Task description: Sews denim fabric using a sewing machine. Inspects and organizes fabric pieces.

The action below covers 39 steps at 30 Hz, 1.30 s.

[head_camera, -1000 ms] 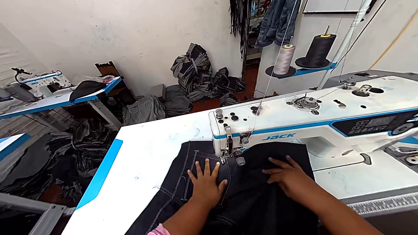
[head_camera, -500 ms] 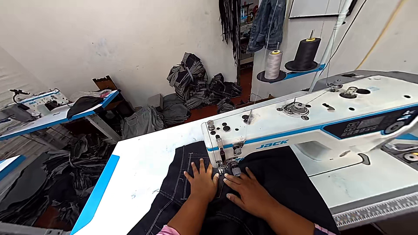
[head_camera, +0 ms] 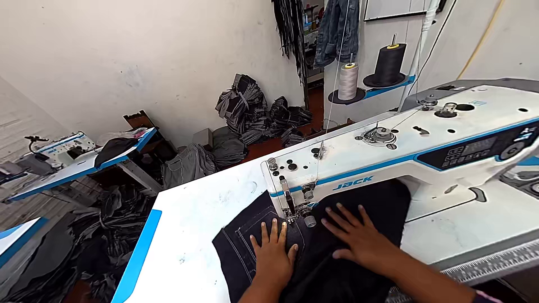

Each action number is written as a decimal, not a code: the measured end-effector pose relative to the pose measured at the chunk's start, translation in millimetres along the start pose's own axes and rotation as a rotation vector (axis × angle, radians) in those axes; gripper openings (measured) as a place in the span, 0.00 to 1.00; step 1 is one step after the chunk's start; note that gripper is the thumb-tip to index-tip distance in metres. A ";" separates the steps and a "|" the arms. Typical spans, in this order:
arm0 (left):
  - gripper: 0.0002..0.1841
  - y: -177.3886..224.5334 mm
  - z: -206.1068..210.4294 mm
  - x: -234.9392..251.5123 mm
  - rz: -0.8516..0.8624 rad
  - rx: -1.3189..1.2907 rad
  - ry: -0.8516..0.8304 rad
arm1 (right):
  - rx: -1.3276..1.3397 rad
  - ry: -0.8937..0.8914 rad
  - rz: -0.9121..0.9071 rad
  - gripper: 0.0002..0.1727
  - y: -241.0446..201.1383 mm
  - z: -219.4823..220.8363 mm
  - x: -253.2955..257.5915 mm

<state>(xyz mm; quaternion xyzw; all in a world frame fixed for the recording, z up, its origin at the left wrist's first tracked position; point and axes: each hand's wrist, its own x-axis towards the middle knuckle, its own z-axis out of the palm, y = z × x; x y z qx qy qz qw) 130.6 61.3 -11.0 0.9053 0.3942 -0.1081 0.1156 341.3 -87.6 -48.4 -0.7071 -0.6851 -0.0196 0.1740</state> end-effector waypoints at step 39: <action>0.53 37.1 -2.1 -21.5 -0.083 0.039 -0.150 | 0.082 -0.485 -0.018 0.16 -53.8 -61.7 32.5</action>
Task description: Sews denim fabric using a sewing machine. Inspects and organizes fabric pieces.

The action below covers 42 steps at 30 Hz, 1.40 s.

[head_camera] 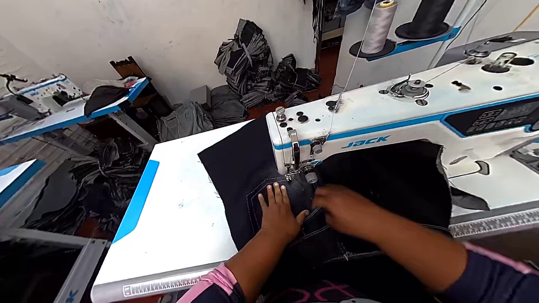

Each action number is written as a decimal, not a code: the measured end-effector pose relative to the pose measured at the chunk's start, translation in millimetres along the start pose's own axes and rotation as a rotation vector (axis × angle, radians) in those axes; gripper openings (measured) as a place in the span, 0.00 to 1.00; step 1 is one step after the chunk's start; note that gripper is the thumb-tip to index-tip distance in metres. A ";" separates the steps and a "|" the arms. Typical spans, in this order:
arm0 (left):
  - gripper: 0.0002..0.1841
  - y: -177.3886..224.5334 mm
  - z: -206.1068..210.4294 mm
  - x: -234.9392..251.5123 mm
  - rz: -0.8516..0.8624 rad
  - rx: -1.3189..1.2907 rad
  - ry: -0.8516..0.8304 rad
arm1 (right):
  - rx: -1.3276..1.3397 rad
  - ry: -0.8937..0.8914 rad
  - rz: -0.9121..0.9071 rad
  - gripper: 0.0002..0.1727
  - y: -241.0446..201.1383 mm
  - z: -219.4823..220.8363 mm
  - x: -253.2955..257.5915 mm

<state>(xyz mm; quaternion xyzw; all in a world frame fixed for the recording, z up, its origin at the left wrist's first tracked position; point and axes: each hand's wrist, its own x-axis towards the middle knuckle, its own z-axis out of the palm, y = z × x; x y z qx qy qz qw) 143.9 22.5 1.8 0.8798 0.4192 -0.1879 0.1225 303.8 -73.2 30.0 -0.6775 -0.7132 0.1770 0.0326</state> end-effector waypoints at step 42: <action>0.50 -87.6 -48.1 119.1 0.299 -0.070 0.231 | -0.049 0.386 0.127 0.25 -18.4 73.3 58.1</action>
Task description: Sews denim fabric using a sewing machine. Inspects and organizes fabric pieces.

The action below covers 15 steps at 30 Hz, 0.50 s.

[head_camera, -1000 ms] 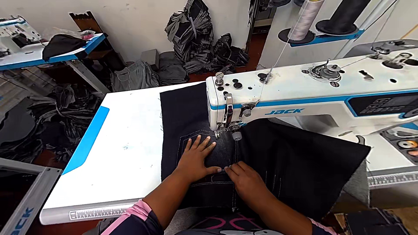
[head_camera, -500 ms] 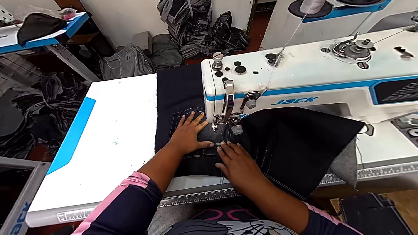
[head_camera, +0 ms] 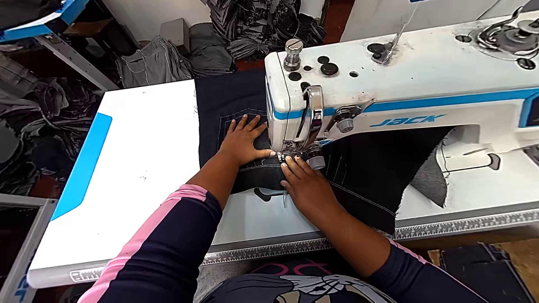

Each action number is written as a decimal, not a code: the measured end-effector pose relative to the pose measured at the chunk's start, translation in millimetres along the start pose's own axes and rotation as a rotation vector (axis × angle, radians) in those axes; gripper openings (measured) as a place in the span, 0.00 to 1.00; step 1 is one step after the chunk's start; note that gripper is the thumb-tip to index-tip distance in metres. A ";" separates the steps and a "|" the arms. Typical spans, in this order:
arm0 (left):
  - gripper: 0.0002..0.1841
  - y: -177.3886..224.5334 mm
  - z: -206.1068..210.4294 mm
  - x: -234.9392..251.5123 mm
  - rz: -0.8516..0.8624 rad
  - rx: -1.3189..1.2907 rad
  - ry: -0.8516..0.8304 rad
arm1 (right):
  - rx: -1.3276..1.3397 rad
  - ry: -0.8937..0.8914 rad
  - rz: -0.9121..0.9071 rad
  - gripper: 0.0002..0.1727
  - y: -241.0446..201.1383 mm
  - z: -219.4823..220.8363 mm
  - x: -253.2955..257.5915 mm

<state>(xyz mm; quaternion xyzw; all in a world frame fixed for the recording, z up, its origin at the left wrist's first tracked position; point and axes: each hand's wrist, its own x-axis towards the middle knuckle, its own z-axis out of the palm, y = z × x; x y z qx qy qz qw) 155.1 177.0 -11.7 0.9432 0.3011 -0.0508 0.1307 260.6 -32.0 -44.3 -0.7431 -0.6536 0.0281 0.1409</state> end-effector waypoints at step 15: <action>0.54 70.1 -0.4 -51.5 -0.575 -0.027 -0.100 | 0.214 0.286 -0.587 0.18 -53.6 -5.2 -64.0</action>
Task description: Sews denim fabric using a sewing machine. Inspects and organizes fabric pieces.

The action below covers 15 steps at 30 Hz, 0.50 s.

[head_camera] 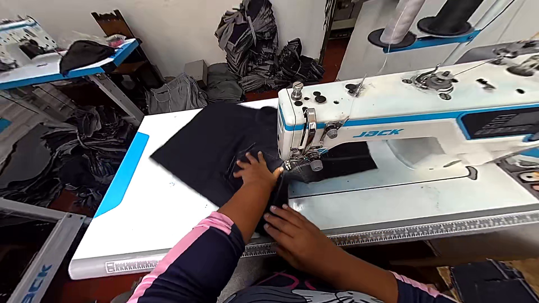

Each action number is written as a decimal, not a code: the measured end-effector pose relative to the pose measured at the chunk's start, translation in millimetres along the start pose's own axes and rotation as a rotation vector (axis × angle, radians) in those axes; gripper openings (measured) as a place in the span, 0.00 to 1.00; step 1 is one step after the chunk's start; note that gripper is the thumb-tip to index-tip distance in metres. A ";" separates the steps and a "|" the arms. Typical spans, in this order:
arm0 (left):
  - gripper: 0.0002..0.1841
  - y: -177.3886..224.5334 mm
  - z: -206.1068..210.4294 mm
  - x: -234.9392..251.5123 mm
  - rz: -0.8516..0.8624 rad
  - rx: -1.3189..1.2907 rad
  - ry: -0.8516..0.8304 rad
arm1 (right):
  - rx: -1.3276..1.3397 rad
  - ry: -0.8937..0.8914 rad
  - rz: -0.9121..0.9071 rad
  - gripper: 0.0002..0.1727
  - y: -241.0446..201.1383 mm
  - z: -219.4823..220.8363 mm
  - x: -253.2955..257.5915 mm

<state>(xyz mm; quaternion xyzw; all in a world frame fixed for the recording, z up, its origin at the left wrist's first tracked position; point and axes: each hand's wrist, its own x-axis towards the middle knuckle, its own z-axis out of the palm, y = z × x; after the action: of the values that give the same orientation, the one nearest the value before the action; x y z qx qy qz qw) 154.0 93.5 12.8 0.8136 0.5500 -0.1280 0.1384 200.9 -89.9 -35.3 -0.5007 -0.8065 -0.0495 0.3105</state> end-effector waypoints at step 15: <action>0.37 -6.2 41.6 -88.0 0.451 0.147 -0.145 | -0.111 -0.326 0.566 0.13 115.3 -80.1 -27.9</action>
<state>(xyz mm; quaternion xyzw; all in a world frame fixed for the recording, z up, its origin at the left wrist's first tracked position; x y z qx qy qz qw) 114.1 4.9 5.4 0.9122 0.3325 -0.1918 0.1431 342.3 -86.0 -13.0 -0.7223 -0.6706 0.0757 0.1512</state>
